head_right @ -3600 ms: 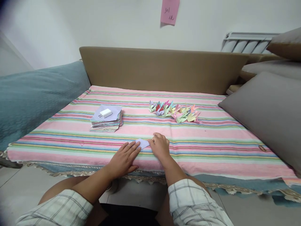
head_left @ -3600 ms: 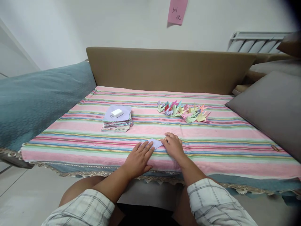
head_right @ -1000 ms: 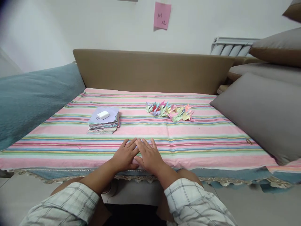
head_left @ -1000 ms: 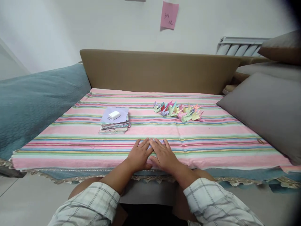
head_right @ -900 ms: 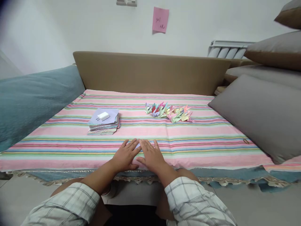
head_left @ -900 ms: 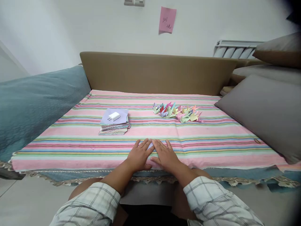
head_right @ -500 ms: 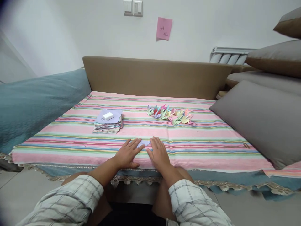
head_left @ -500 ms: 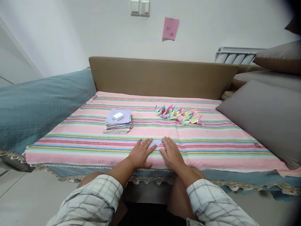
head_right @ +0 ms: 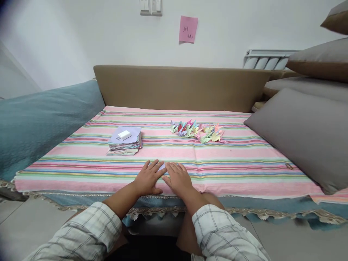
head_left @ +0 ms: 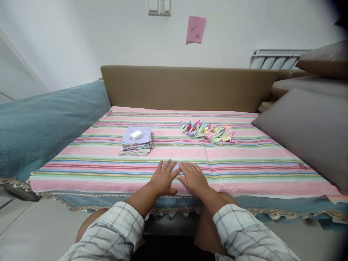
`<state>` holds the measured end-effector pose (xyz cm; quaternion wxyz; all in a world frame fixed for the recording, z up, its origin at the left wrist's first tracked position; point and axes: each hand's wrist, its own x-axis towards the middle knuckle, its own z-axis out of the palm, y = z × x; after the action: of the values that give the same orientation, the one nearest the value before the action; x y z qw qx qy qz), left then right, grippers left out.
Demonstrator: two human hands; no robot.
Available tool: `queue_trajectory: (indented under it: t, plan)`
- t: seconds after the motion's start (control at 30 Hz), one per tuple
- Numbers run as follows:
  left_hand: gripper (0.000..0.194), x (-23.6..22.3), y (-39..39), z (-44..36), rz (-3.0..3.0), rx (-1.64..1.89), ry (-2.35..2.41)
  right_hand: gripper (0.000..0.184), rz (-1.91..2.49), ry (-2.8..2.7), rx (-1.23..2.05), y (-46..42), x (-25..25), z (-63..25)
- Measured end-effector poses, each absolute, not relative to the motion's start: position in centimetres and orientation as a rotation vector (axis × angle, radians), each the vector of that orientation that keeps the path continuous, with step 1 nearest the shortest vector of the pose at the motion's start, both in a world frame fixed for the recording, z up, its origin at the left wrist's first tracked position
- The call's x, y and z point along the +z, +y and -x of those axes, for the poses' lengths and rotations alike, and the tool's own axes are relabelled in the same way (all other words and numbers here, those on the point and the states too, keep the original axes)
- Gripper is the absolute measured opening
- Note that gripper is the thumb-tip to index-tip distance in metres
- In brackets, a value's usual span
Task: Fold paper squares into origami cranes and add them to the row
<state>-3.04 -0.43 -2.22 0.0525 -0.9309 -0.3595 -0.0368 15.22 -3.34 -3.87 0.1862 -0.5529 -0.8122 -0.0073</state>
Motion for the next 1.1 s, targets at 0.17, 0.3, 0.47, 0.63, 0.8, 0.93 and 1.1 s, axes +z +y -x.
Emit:
queue_trajectory:
  t: [0.17,0.3,0.47,0.63,0.8,0.93,1.1]
  plan:
    - [0.103,-2.1,-0.6,3.3,2.826,-0.088,-1.085,0.051,1.610,-2.219,-0.027,-3.2,-3.2,-14.8]
    - [0.095,-2.0,-0.9,5.0,2.831,-0.097,-1.053,0.052,1.611,-2.235,-0.034,-3.3,-3.2,-14.8]
    - [0.092,-2.0,-1.2,7.8,2.813,-0.126,-1.101,0.053,1.604,-2.255,-0.049,-3.6,-3.5,-14.9]
    - [0.082,-2.0,-1.5,10.0,2.818,-0.177,-1.206,0.054,1.602,-2.265,-0.066,-3.7,-3.5,-14.9]
    - [0.061,-1.2,-2.6,8.2,2.679,-0.380,-1.239,0.053,1.589,-2.256,-0.102,-3.7,-3.6,-14.7]
    - [0.069,-1.5,-2.1,5.5,2.871,-0.274,-0.856,0.047,1.579,-2.224,-0.176,-3.7,-4.1,-14.7]
    - [0.070,-3.3,-0.6,5.1,2.911,-0.313,-0.812,0.051,1.455,-2.336,-0.303,-4.1,-4.9,-15.5]
